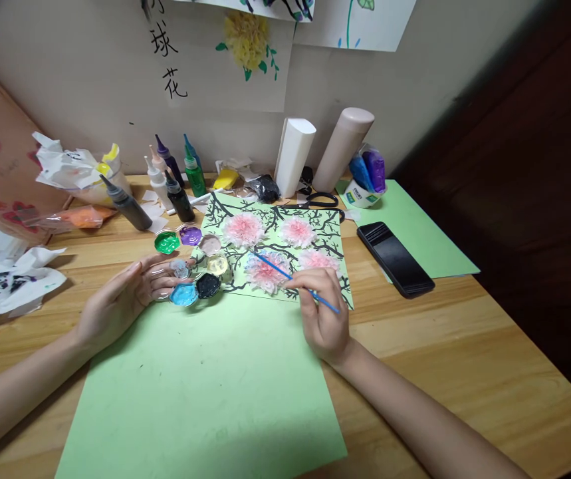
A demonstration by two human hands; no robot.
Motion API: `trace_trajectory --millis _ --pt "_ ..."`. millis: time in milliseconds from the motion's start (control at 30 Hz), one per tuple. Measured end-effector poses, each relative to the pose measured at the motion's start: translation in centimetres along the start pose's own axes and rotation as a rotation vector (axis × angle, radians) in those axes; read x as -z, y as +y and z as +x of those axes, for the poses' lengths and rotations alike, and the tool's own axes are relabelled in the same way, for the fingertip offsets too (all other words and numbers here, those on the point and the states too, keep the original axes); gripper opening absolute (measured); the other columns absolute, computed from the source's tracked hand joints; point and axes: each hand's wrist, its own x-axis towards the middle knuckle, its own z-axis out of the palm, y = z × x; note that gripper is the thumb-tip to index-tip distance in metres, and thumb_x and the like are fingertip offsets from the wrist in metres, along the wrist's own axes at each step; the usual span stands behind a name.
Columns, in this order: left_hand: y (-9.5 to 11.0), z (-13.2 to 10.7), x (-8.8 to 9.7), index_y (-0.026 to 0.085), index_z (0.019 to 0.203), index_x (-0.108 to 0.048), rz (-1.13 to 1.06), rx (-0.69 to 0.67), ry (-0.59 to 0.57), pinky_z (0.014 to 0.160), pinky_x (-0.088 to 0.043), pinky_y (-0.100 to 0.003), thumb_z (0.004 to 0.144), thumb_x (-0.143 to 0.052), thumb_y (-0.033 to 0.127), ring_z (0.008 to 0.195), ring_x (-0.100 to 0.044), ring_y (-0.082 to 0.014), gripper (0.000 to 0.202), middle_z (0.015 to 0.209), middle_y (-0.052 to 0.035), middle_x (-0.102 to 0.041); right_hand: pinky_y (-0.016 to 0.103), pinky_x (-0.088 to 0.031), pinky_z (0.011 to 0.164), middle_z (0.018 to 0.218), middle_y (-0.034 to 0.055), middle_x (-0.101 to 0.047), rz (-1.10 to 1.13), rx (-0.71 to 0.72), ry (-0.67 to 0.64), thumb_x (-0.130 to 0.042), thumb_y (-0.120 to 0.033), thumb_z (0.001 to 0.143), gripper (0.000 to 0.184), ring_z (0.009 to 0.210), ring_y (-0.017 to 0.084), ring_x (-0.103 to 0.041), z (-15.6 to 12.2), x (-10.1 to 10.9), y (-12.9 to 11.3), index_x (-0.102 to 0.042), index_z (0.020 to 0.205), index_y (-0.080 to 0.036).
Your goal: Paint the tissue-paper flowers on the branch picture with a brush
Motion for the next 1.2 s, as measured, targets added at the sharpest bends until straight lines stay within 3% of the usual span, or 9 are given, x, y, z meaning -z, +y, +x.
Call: trace_trajectory --millis 100,233,333,467,600,900,1200 --pt "-0.1 0.0 0.2 0.018 0.114 -0.058 -0.012 -0.003 -0.009 0.081 -0.050 -0.033 0.090 -0.047 0.035 0.099 -0.065 -0.0256 0.031 0.118 -0.0099 -0.065 0.036 -0.045 0.071 0.074 0.0030 -0.061 0.046 -0.070 0.054 -0.040 -0.020 0.092 0.022 0.076 0.018 -0.058 2.5 -0.1 -0.2 -0.060 0.083 -0.022" --pt "-0.3 0.1 0.5 0.019 0.112 -0.060 -0.024 -0.030 -0.067 0.081 -0.050 -0.032 0.092 -0.043 0.033 0.098 -0.065 -0.0238 0.029 0.115 -0.0080 -0.066 0.028 -0.043 0.056 0.072 0.0007 -0.057 0.134 -0.088 0.162 -0.041 -0.023 0.094 0.027 0.061 0.011 -0.055 6.0 -1.3 -0.6 -0.059 0.074 -0.020" --pt "-0.4 0.2 0.6 0.019 0.112 -0.060 -0.032 -0.040 -0.084 0.080 -0.051 -0.032 0.093 -0.042 0.032 0.096 -0.066 -0.0229 0.029 0.115 -0.0075 -0.066 0.027 -0.043 0.054 0.070 0.0005 -0.055 0.133 -0.085 0.115 -0.040 -0.028 0.095 0.031 0.058 0.010 -0.053 7.3 -2.4 -0.6 -0.056 0.070 -0.020" --pt "-0.3 0.2 0.5 0.017 0.114 -0.058 -0.020 -0.026 -0.072 0.082 -0.050 -0.034 0.092 -0.042 0.033 0.098 -0.065 -0.0253 0.031 0.119 -0.0106 -0.064 0.028 -0.044 0.058 0.068 0.0006 -0.053 0.072 -0.104 -0.029 -0.038 -0.030 0.095 0.031 0.060 0.011 -0.053 7.8 -3.4 -0.4 -0.054 0.070 -0.021" --pt "-0.3 0.2 0.4 0.016 0.114 -0.056 -0.016 -0.013 -0.056 0.082 -0.049 -0.035 0.092 -0.041 0.034 0.100 -0.064 -0.0269 0.032 0.117 -0.0125 -0.064 0.027 -0.043 0.058 0.067 -0.0001 -0.051 0.064 -0.082 -0.086 -0.038 -0.028 0.096 0.030 0.059 0.011 -0.051 7.8 -3.7 0.1 -0.051 0.071 -0.020" --pt "-0.4 0.2 0.6 0.013 0.116 -0.055 -0.008 -0.023 -0.052 0.081 -0.049 -0.035 0.091 -0.043 0.033 0.099 -0.064 -0.0278 0.034 0.118 -0.0156 -0.062 0.027 -0.042 0.058 0.069 0.0004 -0.053 0.028 -0.067 -0.163 -0.037 -0.029 0.096 0.030 0.059 0.011 -0.050 7.5 -4.3 0.5 -0.050 0.071 -0.020" --pt "-0.4 0.3 0.5 0.015 0.117 -0.055 0.001 -0.016 -0.054 0.081 -0.049 -0.035 0.092 -0.042 0.035 0.100 -0.063 -0.0284 0.035 0.118 -0.0142 -0.063 0.027 -0.041 0.057 0.069 0.0007 -0.053 0.030 -0.066 -0.150 -0.036 -0.028 0.096 0.030 0.059 0.011 -0.050 7.6 -4.1 0.6 -0.050 0.070 -0.020"
